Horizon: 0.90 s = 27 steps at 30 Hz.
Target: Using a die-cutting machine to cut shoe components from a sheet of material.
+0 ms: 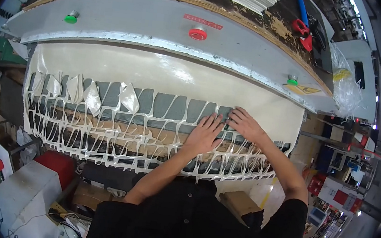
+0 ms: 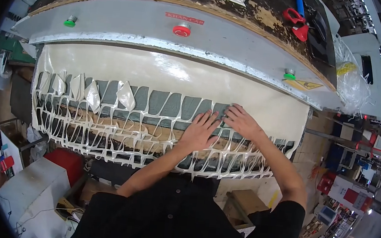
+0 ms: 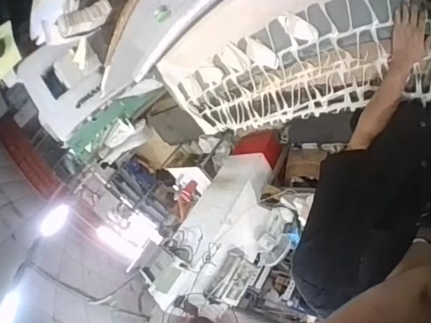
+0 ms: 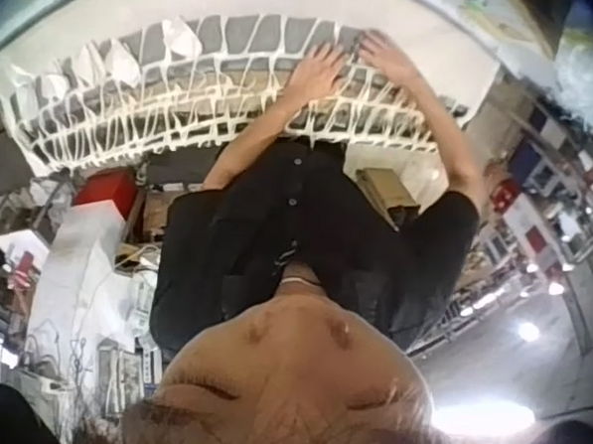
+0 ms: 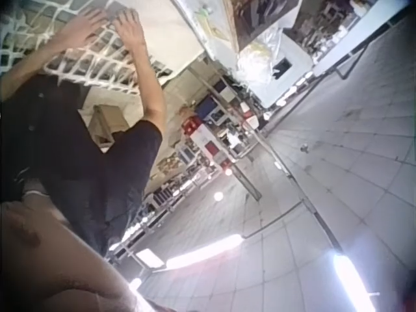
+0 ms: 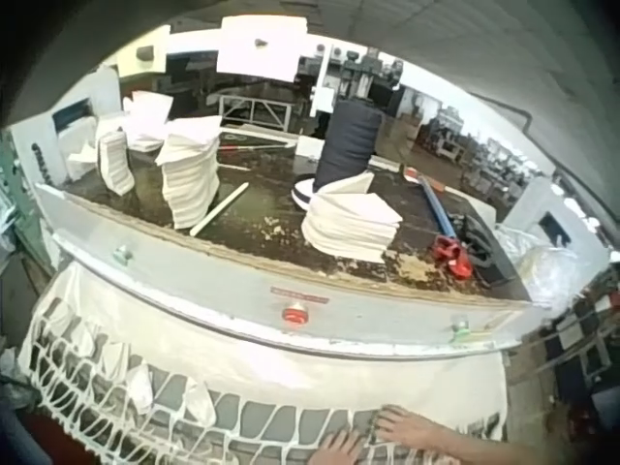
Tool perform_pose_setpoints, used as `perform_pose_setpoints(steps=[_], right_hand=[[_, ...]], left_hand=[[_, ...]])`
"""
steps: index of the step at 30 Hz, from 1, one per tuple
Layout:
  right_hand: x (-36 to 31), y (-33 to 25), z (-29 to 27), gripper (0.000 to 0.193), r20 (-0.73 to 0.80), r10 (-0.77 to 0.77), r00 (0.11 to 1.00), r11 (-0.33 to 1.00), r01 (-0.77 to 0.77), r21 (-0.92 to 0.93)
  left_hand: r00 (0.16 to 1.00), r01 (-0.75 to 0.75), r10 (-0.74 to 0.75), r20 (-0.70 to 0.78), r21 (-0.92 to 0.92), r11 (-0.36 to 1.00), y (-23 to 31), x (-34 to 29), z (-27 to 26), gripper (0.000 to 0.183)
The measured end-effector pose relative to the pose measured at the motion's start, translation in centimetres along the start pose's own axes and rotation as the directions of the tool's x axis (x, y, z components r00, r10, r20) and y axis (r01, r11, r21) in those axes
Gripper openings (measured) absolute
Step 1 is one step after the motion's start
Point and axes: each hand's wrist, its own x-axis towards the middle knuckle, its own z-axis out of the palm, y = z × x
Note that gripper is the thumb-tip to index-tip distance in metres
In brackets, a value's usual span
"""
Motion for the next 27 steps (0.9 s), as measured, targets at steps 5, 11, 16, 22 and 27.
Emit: perform_pose_setpoints(steps=[5, 11, 16, 22, 27], right_hand=[[0.4, 0.8, 0.1, 0.019, 0.058, -0.048, 0.997, 0.998, 0.046, 0.036], [-1.3, 0.7, -0.7, 0.016, 0.006, -0.032, 0.999, 0.999, 0.032, 0.020], [-12.5, 1.6, -16.0, 0.054, -0.396, 0.326, 0.859, 0.945, -0.284, 0.161], [-18.8, -2.8, -12.6, 0.069, -0.215, 0.797, 0.564, 0.494, -0.406, 0.768], [-15.7, -10.3, -0.9, 0.027, 0.177, 0.922, 0.345, -0.225, 0.105, 0.969]], left_hand=[[1.000, 0.004, -0.004, -0.005, 0.029, 1.000, -0.3, 0.6, -0.5, 0.064], [1.000, 0.004, -0.004, -0.029, 0.007, 1.000, 0.6, 1.3, -0.2, 0.064], [0.996, 0.041, -0.034, -0.077, 0.079, 0.996, 1.1, 0.8, -1.1, 0.062], [0.949, 0.124, -0.126, -0.290, -0.024, 0.992, 3.7, 1.5, -2.1, 0.053], [0.937, 0.088, -0.195, -0.288, -0.346, 0.934, 13.8, 4.4, -4.1, 0.044]])
